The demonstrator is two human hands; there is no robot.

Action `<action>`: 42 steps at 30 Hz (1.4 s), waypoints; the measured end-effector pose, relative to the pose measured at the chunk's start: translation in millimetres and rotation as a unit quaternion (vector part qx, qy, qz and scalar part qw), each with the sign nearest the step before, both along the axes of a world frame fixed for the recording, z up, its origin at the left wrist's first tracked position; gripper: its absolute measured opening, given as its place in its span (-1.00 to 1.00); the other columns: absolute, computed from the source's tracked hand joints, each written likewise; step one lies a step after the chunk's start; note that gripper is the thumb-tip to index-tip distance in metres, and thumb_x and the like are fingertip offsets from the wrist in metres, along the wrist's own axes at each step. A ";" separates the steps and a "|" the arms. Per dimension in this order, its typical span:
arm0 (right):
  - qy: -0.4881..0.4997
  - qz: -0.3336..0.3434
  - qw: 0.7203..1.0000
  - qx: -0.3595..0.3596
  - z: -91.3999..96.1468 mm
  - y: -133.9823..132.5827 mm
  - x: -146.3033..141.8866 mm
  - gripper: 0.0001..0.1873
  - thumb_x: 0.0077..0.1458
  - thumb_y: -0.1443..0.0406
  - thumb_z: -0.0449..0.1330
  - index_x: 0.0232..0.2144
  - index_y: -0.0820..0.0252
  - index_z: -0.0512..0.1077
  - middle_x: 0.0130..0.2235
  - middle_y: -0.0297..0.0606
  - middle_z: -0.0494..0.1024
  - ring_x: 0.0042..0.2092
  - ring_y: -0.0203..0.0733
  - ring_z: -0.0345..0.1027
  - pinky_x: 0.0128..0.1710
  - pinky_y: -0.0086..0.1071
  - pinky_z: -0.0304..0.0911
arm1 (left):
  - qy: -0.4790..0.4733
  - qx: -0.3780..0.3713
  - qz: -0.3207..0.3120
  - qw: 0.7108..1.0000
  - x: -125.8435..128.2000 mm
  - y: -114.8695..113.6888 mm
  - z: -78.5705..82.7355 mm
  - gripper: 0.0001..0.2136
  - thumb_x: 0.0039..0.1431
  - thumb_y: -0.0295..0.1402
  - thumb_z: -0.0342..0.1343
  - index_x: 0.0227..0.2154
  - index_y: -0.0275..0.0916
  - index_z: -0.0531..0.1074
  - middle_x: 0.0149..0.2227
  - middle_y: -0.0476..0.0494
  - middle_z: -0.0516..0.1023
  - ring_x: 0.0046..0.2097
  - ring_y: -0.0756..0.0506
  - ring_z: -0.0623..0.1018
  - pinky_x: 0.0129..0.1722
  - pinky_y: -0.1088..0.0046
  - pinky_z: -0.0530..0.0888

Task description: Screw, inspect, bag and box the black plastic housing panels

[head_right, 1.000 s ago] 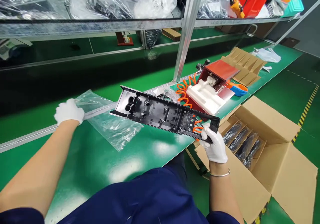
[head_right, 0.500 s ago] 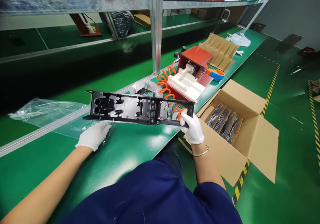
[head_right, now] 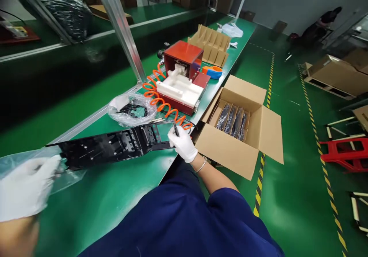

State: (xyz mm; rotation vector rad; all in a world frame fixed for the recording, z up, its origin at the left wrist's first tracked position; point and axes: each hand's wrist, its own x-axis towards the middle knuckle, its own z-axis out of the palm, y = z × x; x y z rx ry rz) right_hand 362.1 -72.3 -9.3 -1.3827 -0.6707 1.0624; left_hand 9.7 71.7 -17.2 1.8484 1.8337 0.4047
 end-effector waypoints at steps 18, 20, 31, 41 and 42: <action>-0.074 -0.032 0.996 -0.031 -3.3 -1.9 23.4 -0.62 -0.11 0.08 0.40 -0.43 0.12 0.32 -0.60 -0.50 0.16 -0.59 -0.43 -0.03 -0.68 -0.53 -0.04 | 0.019 0.100 0.002 0.995 23.2 -3.1 4.1 -0.72 0.33 -0.20 -0.09 -0.47 -0.16 0.33 -0.40 -0.11 0.54 -0.30 -0.12 0.51 -0.25 0.36 0.38; -0.060 -0.031 0.997 -0.037 -2.9 2.8 25.2 -0.62 -0.13 0.10 0.40 -0.45 0.12 0.31 -0.59 -0.50 0.17 -0.59 -0.43 -0.02 -0.68 -0.53 -0.04 | 0.033 0.097 -0.037 0.994 25.0 -13.6 5.1 -0.71 0.33 -0.20 -0.04 -0.50 -0.17 0.33 -0.39 -0.12 0.53 -0.29 -0.13 0.52 -0.26 0.36 0.35; 0.016 -0.012 0.995 -0.094 -19.3 5.2 -24.0 -0.59 -0.12 0.07 0.36 -0.34 0.12 0.29 -0.56 -0.57 0.10 -0.55 -0.46 -0.05 -0.64 -0.63 -0.05 | 0.065 0.120 -0.078 0.988 34.3 -33.8 11.2 -0.68 0.43 -0.29 -0.09 -0.46 -0.21 0.38 -0.40 -0.09 0.52 -0.33 -0.07 0.50 -0.31 0.42 0.31; 0.122 0.058 0.988 -0.068 -49.3 20.7 -98.3 -0.45 -0.11 -0.01 0.39 -0.36 0.07 0.13 -0.58 -0.65 0.16 -0.65 -0.49 0.02 -0.70 -0.59 0.06 | 0.078 0.116 -0.234 0.962 99.2 -68.1 14.7 -0.70 0.41 -0.26 -0.01 -0.38 -0.23 0.53 -0.34 -0.14 0.62 -0.25 -0.11 0.61 -0.26 0.40 0.42; 0.132 0.072 0.986 -0.068 -51.4 20.1 -106.8 -0.44 -0.11 -0.04 0.39 -0.33 0.07 0.15 -0.55 -0.62 0.23 -0.64 -0.47 0.10 -0.69 -0.57 0.13 | 0.082 0.109 -0.245 0.960 104.3 -66.8 16.4 -0.71 0.41 -0.26 0.00 -0.37 -0.23 0.54 -0.33 -0.15 0.63 -0.25 -0.12 0.62 -0.26 0.39 0.43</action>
